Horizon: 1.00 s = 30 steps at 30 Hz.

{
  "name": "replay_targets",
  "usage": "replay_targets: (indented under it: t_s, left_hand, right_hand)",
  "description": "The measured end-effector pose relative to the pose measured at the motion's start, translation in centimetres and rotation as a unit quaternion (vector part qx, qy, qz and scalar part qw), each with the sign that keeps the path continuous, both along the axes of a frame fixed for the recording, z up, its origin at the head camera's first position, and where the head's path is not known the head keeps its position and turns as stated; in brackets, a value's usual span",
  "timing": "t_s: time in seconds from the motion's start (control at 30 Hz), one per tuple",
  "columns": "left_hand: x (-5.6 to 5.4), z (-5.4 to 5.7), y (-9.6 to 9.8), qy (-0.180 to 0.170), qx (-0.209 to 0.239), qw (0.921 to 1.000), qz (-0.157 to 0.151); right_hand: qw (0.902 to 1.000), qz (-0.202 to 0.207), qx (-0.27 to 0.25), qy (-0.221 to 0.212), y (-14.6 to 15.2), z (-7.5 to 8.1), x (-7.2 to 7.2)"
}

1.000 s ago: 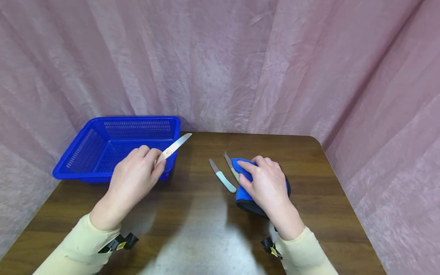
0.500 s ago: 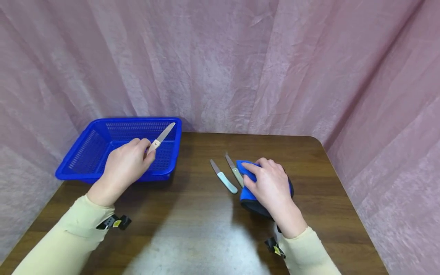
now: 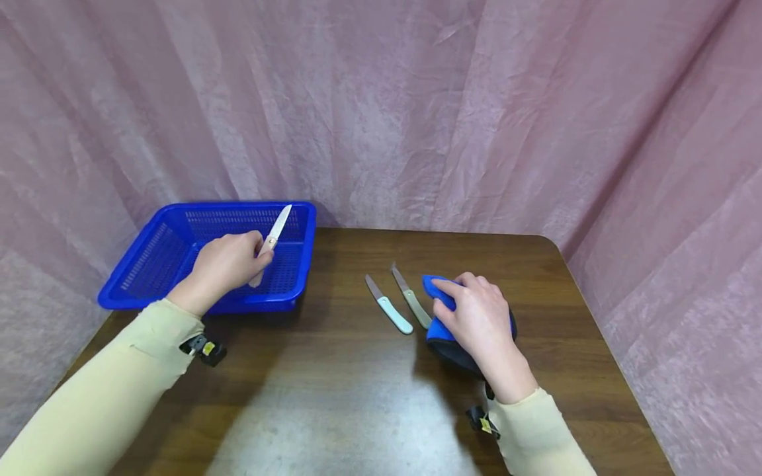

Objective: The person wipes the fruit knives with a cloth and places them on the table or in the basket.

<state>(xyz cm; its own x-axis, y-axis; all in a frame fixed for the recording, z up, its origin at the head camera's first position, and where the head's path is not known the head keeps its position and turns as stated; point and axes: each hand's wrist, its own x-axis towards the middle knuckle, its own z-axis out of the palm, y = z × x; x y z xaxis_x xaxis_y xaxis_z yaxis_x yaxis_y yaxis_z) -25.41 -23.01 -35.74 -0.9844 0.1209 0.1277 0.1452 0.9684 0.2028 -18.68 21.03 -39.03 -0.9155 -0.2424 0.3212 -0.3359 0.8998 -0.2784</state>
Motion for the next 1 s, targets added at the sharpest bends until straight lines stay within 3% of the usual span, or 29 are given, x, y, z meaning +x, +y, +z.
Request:
replay_targets:
  t_s: [0.3, 0.7, 1.0]
  left_hand:
    - [-2.4, -1.0, 0.2, -0.103, -0.001, 0.9946, 0.0]
    - [-3.4, -1.7, 0.7, -0.171, -0.02, 0.985, 0.012]
    - [-4.1, -2.5, 0.9, -0.234, -0.001, 0.9722, 0.012]
  right_hand:
    - [0.9998, -0.013, 0.004, -0.016, 1.0, -1.2, -0.6]
    - [0.9991, -0.018, 0.009, -0.037, 1.5, -1.4, -0.9]
    - [0.9987, -0.02, 0.016, -0.043, 1.6, -1.7, -0.7]
